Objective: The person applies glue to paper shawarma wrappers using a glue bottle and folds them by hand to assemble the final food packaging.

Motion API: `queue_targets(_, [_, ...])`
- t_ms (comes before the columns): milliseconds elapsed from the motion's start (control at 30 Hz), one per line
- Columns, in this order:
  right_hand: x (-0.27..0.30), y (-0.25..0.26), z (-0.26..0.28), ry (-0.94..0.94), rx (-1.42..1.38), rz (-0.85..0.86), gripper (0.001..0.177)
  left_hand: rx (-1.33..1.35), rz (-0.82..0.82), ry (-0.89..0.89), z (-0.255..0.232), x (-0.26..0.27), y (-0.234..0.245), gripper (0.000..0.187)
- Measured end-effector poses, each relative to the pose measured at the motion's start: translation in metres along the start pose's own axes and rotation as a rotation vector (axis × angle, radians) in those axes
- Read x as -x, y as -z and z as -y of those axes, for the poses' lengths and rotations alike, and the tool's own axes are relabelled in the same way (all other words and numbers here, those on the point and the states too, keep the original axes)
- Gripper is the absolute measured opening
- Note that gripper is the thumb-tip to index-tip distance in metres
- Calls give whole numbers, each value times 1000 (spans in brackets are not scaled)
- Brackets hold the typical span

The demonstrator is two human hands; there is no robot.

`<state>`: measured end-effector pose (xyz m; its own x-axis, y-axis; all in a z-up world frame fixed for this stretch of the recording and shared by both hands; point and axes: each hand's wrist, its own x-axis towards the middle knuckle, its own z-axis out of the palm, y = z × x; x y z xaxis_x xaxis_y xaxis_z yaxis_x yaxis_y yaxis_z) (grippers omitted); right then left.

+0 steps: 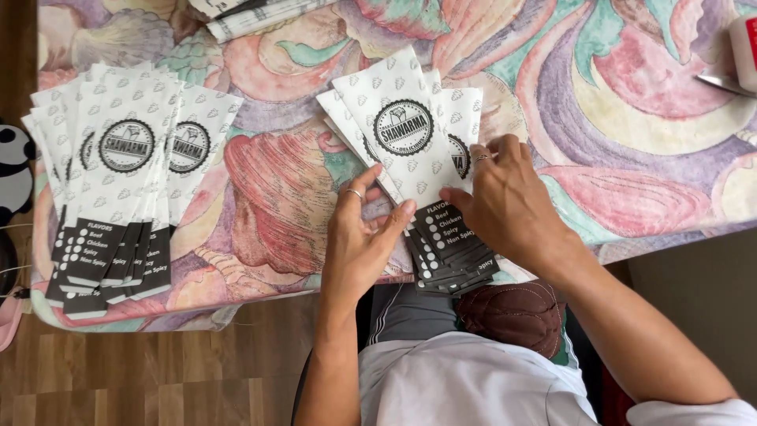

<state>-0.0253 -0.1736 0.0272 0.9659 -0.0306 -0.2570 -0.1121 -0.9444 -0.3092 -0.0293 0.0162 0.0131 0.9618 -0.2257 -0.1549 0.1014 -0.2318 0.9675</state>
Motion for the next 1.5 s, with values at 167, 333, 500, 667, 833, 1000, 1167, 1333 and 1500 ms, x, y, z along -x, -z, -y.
queue_targets(167, [2, 1, 1, 16, -378, -176, 81, -93, 25, -57, -4, -10, -13, 76])
queue_targets(333, [-35, -32, -28, -59, -771, -253, 106, -29, 1, -61, -8, -11, -13, 75])
queue_targets(500, [-40, -36, -21, -44, -852, -151, 59, 51, -25, -80, 1, -10, -12, 73])
queue_targets(667, [-38, -10, -2, 203, -414, -134, 51, 282, -35, -121, 15, -21, -19, 82])
queue_targets(833, [-30, 55, 1, 506, -76, -229, 47, 908, -224, -41, 47, -53, -46, 66])
queue_targets(1000, [-18, 58, -18, 593, 196, -267, 54, 1373, -91, -64, 70, -71, -65, 18])
queue_targets(1167, [-2, 40, -65, 556, 137, -334, 7, 1413, -168, -173, 83, -69, -60, 48])
queue_targets(1333, [1, 40, -77, 641, -14, -424, 12, 1238, -395, -353, 71, -63, -7, 54])
queue_targets(1500, [-8, 28, -71, 619, 18, -359, 50, 1191, -516, -329, 80, -69, 13, 105])
